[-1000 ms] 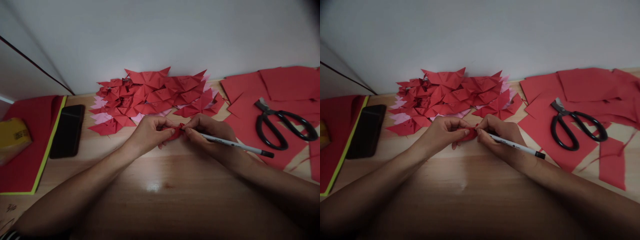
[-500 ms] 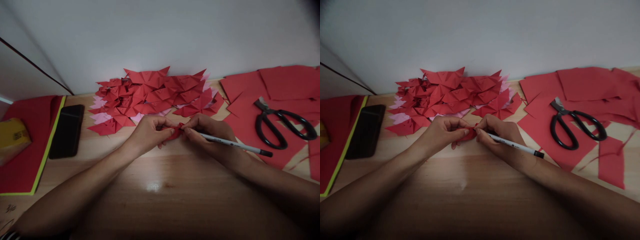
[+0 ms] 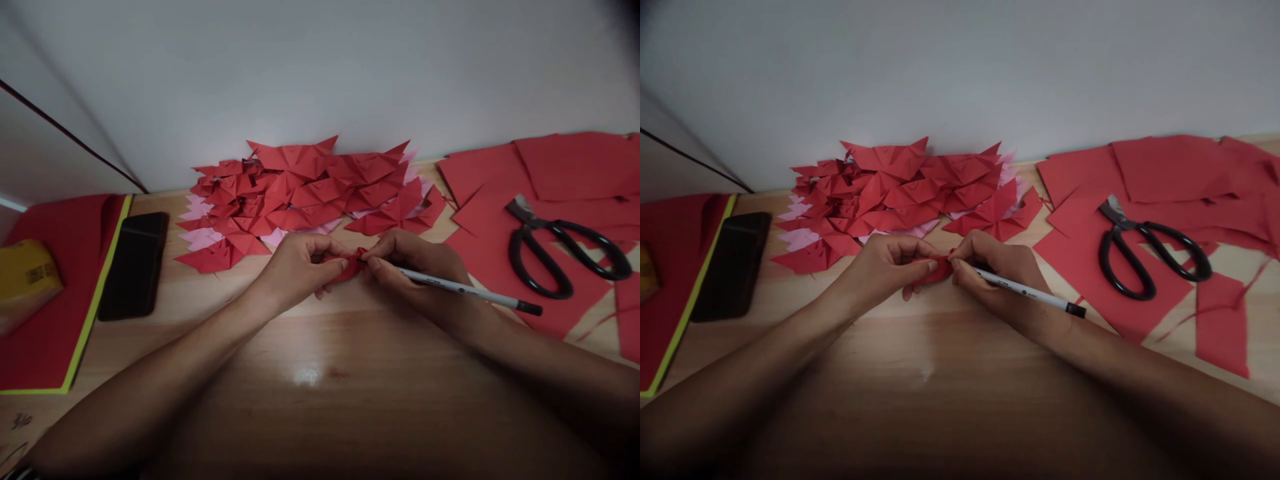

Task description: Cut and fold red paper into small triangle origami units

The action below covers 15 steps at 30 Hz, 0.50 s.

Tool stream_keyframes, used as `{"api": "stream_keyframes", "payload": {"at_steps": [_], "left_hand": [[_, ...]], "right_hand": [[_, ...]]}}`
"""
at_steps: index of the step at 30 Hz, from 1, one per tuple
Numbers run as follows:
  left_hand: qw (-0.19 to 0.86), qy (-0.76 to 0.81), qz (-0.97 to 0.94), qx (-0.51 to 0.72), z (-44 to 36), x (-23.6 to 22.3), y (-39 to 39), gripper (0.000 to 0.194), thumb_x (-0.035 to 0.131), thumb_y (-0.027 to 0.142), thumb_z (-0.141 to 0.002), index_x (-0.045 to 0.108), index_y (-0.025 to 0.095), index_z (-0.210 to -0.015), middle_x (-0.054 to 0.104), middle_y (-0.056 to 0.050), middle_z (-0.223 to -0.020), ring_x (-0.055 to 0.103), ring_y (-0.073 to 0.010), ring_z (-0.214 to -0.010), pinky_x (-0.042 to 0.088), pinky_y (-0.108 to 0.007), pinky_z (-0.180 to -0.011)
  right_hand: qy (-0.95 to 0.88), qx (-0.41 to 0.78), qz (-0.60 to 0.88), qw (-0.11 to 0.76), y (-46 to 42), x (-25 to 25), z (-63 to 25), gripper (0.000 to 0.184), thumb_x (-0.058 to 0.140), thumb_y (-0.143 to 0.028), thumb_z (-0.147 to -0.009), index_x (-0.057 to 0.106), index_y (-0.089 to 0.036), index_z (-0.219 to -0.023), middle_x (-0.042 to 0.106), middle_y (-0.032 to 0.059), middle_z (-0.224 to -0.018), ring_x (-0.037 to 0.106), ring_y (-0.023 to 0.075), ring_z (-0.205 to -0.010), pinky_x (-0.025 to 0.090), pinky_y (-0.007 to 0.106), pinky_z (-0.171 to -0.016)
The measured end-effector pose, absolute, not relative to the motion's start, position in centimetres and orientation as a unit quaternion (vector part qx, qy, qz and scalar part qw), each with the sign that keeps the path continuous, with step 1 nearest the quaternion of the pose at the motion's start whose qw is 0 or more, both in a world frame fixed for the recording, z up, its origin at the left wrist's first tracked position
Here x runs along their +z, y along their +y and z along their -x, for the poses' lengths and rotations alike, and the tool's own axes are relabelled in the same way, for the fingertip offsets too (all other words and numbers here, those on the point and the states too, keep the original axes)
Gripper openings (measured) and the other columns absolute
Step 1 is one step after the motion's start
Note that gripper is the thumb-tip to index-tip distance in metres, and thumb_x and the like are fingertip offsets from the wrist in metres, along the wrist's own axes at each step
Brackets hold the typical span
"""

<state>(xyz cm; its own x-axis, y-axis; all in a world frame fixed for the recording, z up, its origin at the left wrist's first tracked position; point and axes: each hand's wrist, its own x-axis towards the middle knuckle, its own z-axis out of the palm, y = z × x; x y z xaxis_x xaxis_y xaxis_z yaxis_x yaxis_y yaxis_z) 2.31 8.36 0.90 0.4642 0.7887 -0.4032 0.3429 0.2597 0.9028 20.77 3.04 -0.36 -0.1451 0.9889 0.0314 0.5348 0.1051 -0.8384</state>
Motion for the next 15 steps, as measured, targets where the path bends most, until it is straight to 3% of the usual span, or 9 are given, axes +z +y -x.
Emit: {"api": "stream_keyframes", "payload": {"at_steps": [15], "left_hand": [[0.626, 0.489, -0.581, 0.180, -2.26, 0.82, 8.42, 0.009, 0.064, 0.013, -0.076, 0.071, 0.010, -0.081, 0.061, 0.001, -0.058, 0.048, -0.0044, -0.042, 0.041, -0.014, -0.038]], "right_hand": [[-0.672, 0.350, 0.565, 0.328, 3.11, -0.27, -20.61, 0.010, 0.056, -0.023, -0.086, 0.058, -0.021, -0.076, 0.065, -0.0029, -0.064, 0.055, 0.0104, -0.052, 0.038, 0.023, -0.048]]}}
